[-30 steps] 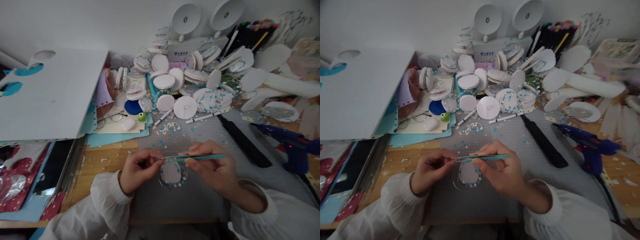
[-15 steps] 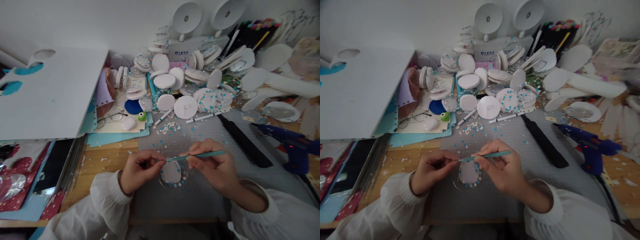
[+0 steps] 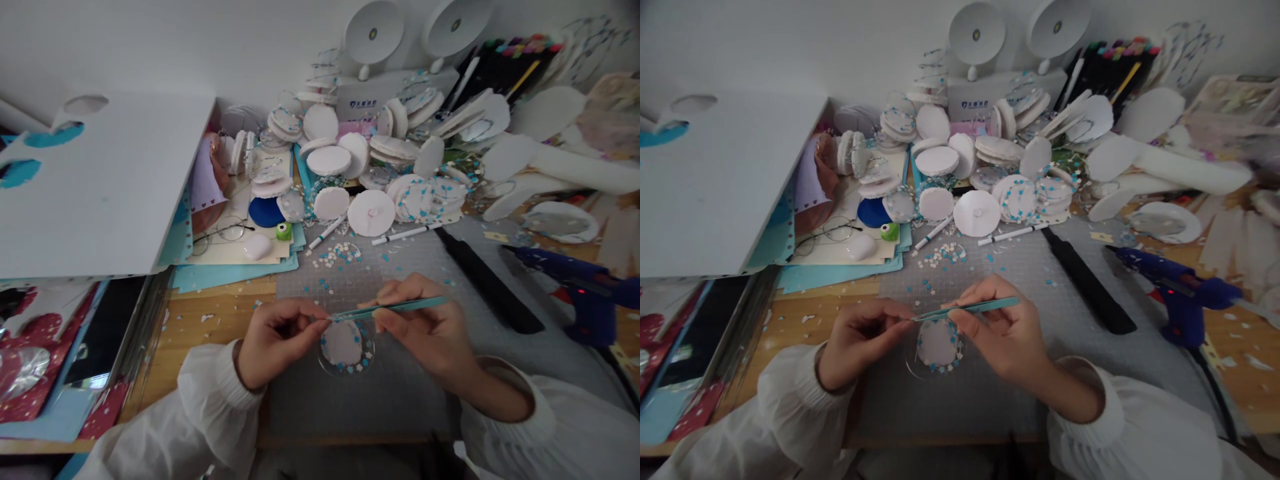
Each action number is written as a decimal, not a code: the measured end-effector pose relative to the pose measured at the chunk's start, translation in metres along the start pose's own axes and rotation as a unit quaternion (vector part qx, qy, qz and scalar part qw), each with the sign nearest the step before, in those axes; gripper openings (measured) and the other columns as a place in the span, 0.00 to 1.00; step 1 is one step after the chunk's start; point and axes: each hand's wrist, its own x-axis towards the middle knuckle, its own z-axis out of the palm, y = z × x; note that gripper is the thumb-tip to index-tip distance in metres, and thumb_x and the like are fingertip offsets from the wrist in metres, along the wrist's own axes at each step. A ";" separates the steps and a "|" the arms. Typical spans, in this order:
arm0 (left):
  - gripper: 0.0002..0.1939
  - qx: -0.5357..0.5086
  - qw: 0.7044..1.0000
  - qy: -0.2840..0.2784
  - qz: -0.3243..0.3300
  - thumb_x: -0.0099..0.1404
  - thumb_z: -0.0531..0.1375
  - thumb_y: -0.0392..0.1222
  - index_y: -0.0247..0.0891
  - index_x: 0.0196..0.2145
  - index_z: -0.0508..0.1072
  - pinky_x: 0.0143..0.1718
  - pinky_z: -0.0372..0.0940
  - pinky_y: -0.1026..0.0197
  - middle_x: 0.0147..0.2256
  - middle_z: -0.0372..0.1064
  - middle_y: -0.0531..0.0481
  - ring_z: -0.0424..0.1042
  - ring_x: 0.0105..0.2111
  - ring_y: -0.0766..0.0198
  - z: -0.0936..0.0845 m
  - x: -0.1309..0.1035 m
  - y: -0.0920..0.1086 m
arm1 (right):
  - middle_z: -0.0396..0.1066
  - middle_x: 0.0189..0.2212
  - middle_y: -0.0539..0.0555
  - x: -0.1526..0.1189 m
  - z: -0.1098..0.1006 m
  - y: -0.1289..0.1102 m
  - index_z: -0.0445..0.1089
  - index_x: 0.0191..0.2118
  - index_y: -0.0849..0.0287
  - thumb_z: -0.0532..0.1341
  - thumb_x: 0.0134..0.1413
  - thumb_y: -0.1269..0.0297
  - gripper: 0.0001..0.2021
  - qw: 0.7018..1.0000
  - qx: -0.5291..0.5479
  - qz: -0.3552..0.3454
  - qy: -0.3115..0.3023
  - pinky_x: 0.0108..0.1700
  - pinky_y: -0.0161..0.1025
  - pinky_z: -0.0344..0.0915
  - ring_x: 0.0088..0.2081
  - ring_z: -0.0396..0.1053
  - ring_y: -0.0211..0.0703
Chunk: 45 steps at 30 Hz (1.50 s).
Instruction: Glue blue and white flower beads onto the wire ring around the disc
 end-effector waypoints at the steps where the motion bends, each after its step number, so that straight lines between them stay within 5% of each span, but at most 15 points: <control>1: 0.08 0.000 1.000 0.000 0.000 0.57 0.63 0.40 0.31 0.29 0.76 0.16 0.48 0.69 0.14 0.57 0.56 0.52 0.16 0.73 0.000 0.000 0.000 | 0.70 0.28 0.48 0.000 0.001 0.000 0.69 0.31 0.51 0.63 0.50 0.70 0.05 1.000 0.001 0.002 0.002 0.26 0.34 0.71 0.25 0.70 0.35; 27: 0.08 0.011 1.000 -0.011 -0.001 0.58 0.62 0.40 0.31 0.31 0.76 0.17 0.47 0.68 0.15 0.55 0.57 0.51 0.16 0.73 0.000 -0.001 -0.003 | 0.67 0.23 0.46 0.003 -0.002 0.006 0.69 0.30 0.53 0.64 0.50 0.66 0.03 0.997 0.047 0.063 -0.003 0.24 0.35 0.66 0.22 0.65 0.34; 35: 0.10 0.124 0.991 -0.050 0.022 0.60 0.60 0.41 0.31 0.36 0.75 0.18 0.50 0.69 0.17 0.55 0.58 0.53 0.18 0.73 -0.001 0.001 -0.009 | 0.63 0.19 0.44 0.021 -0.017 -0.005 0.69 0.25 0.55 0.67 0.42 0.68 0.06 0.976 0.168 0.080 0.118 0.22 0.31 0.59 0.21 0.59 0.30; 45: 0.10 0.181 0.980 -0.086 0.021 0.62 0.58 0.39 0.32 0.38 0.75 0.19 0.53 0.70 0.21 0.67 0.52 0.59 0.19 0.72 0.000 0.000 -0.013 | 0.58 0.20 0.45 0.040 -0.053 -0.024 0.64 0.22 0.61 0.64 0.36 0.79 0.09 0.920 0.246 0.006 0.307 0.22 0.27 0.55 0.23 0.57 0.27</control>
